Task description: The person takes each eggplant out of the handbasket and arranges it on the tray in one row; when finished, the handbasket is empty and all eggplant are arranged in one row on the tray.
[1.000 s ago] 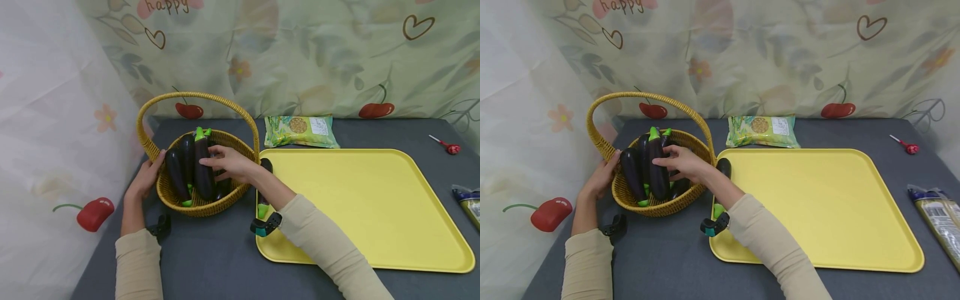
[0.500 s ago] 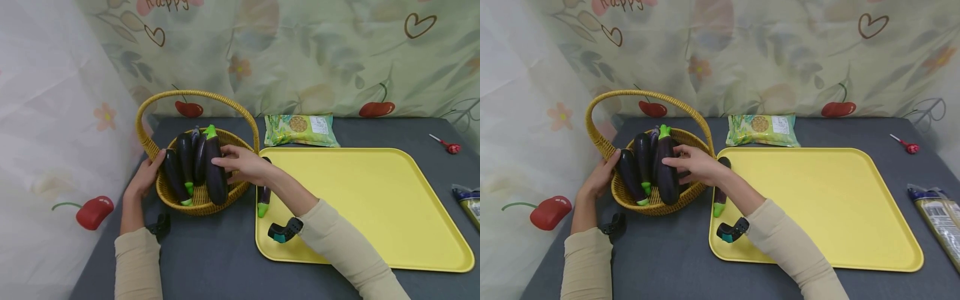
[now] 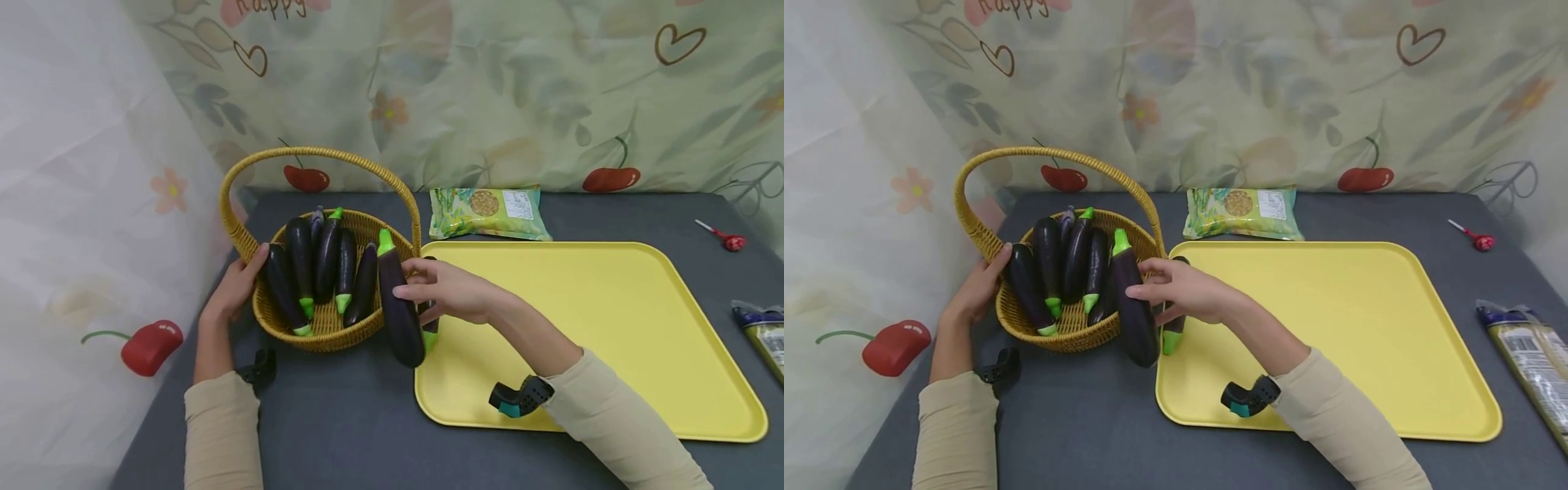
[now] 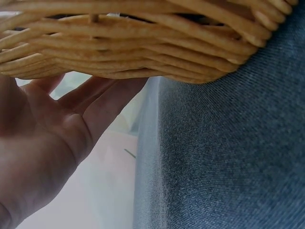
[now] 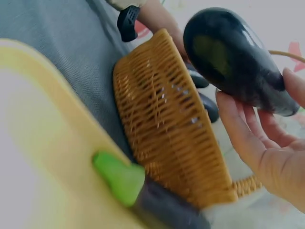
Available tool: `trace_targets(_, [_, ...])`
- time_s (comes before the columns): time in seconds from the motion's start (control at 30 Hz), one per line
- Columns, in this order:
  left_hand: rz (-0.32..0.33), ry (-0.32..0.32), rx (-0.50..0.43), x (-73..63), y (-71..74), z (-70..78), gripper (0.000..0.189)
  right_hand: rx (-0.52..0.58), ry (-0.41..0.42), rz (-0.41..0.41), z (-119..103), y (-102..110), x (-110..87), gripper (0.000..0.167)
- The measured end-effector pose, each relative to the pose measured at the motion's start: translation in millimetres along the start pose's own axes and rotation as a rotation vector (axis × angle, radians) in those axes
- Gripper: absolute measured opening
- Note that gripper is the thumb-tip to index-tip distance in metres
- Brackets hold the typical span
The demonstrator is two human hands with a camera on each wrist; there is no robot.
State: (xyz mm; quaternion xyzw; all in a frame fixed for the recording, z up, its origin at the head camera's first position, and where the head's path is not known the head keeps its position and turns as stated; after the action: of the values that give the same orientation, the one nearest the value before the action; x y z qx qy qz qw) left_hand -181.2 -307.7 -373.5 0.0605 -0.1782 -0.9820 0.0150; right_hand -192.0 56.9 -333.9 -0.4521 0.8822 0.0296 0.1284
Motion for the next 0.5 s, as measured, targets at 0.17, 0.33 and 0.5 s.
trace_targets(0.17, [-0.005, 0.004, 0.0, 0.5, -0.1, -1.1, 0.06, -0.016, -0.019, -0.002, 13, 13, -19.4, 0.053])
trace_targets(0.33, [-0.017, 0.023, 0.0, 2.2, 1.8, -2.9, 0.063, -0.025, -0.073, -0.001, 27, 31, -35.6, 0.061])
trace_targets(0.5, [-0.02, 0.021, 0.01, 3.2, 2.5, -3.5, 0.062, -0.037, -0.131, 0.062, 40, 54, -44.4, 0.063])
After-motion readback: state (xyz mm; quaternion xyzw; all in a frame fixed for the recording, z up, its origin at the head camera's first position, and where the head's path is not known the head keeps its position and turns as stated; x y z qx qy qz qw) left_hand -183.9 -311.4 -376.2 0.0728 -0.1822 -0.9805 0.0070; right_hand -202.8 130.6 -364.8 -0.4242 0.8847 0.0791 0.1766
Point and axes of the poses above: each hand's wrist, its own x-axis towards the middle knuckle, its own y-axis out of the back of the hand, z = x × y, the point moved 1 cm from there along x, towards the middle knuckle, and after that the axes turned 2 degrees about -z, right-handed, at the moved point
